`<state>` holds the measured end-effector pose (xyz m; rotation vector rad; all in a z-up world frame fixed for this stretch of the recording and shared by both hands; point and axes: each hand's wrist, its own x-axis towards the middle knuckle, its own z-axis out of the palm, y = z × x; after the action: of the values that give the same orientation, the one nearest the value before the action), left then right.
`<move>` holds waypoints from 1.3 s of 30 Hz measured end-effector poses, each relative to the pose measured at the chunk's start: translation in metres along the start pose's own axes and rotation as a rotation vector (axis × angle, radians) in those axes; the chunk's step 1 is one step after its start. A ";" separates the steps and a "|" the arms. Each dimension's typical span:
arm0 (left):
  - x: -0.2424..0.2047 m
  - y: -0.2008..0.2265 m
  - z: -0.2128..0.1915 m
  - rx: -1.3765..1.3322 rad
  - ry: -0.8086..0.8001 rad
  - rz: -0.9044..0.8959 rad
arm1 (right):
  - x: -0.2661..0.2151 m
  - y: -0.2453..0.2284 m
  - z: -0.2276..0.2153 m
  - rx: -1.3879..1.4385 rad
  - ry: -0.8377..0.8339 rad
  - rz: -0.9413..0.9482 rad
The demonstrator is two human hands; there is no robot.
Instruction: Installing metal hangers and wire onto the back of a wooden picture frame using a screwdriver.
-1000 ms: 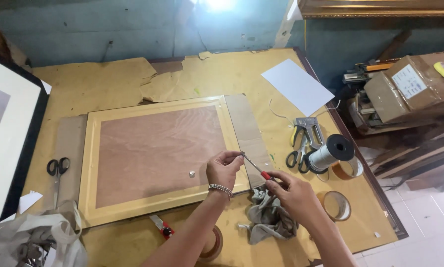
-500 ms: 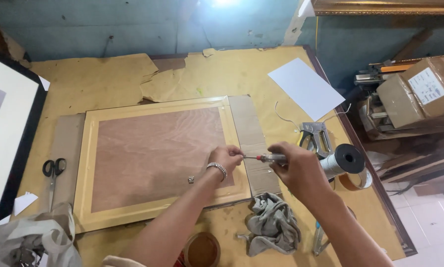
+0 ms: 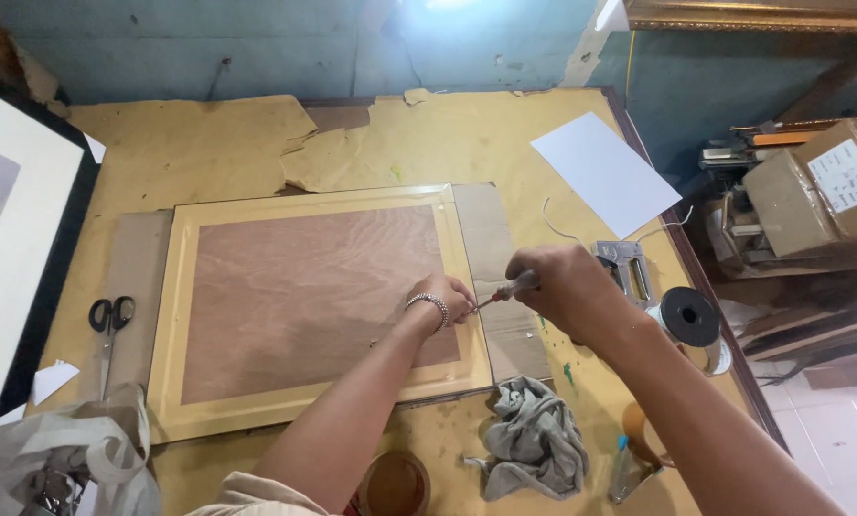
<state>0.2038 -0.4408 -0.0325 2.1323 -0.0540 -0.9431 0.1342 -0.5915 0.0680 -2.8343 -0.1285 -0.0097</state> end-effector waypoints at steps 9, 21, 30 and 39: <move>0.018 -0.009 0.010 -0.068 0.025 -0.019 | 0.006 -0.012 -0.002 -0.044 -0.036 -0.104; 0.012 -0.007 0.008 0.147 0.005 -0.005 | 0.007 0.001 0.014 0.006 -0.051 0.060; 0.015 -0.022 0.011 -0.089 0.042 0.011 | 0.010 -0.032 -0.026 -0.523 -0.302 0.145; 0.026 -0.032 0.015 -0.367 0.044 0.022 | 0.018 -0.025 -0.008 -0.088 -0.321 0.139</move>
<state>0.2050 -0.4370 -0.0766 1.8076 0.1099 -0.8218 0.1503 -0.5682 0.0835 -2.9040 0.0008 0.4813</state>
